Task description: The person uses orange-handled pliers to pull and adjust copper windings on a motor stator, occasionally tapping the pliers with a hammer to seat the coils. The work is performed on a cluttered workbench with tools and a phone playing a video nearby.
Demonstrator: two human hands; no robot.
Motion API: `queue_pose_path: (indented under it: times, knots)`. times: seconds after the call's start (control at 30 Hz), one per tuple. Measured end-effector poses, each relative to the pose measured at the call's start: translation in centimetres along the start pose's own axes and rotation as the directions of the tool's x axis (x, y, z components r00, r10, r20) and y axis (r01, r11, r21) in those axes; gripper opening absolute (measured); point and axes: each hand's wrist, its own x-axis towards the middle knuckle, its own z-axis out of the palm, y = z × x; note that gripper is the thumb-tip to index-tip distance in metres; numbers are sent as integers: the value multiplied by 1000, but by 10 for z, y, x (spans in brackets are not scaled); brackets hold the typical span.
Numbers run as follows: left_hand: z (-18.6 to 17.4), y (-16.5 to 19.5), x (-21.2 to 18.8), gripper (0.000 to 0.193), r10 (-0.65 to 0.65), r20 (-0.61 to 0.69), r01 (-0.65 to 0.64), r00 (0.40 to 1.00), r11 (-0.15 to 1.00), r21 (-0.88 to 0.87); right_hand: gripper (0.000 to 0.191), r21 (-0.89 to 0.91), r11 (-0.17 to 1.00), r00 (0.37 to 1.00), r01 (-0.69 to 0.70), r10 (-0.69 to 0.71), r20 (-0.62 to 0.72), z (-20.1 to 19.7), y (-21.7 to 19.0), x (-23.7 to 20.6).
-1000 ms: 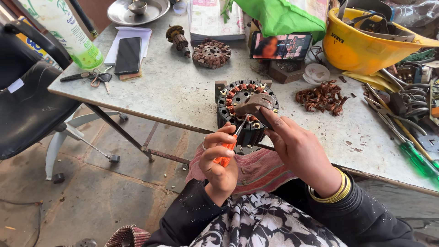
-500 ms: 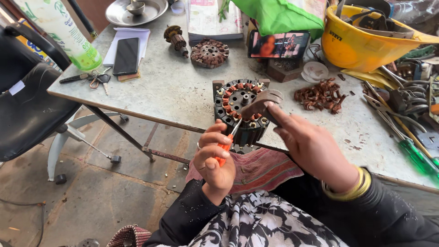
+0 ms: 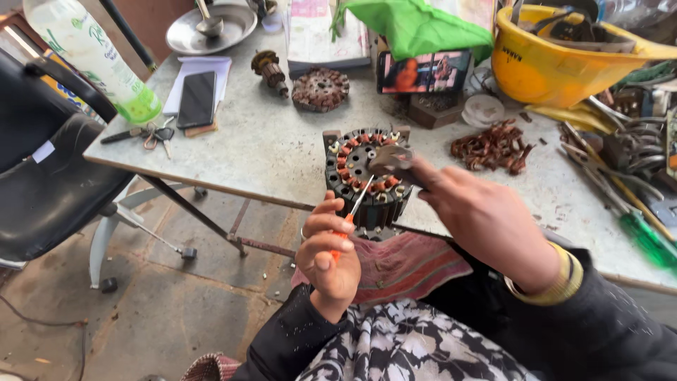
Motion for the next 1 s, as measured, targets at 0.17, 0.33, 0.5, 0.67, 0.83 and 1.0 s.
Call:
queue_pose_path:
  times: [0.17,0.33,0.5,0.67,0.83,1.0]
  knots:
    - [-3,3,-1,40,-18,24,17,1000,999,39,47,374,778,638,504,-44,-769,-4,13,-5]
    - [-6,6,1,48,-10,61,6,998,998,66,60,340,890,906,305,-161,-391,23,-3,3]
    - [-11,15,6,52,-42,217,13,975,991,130,58,323,915,931,243,-126,-343,30,10,-2]
    - [-19,21,7,33,-69,298,0,952,975,224,40,418,871,802,257,49,-595,49,23,-16]
    - [-15,7,-9,28,-31,83,28,996,999,41,45,486,873,842,41,232,-488,72,71,-48]
    - [-12,-4,-24,22,-58,-99,57,993,998,-6,48,333,896,883,-294,387,-263,83,113,-83]
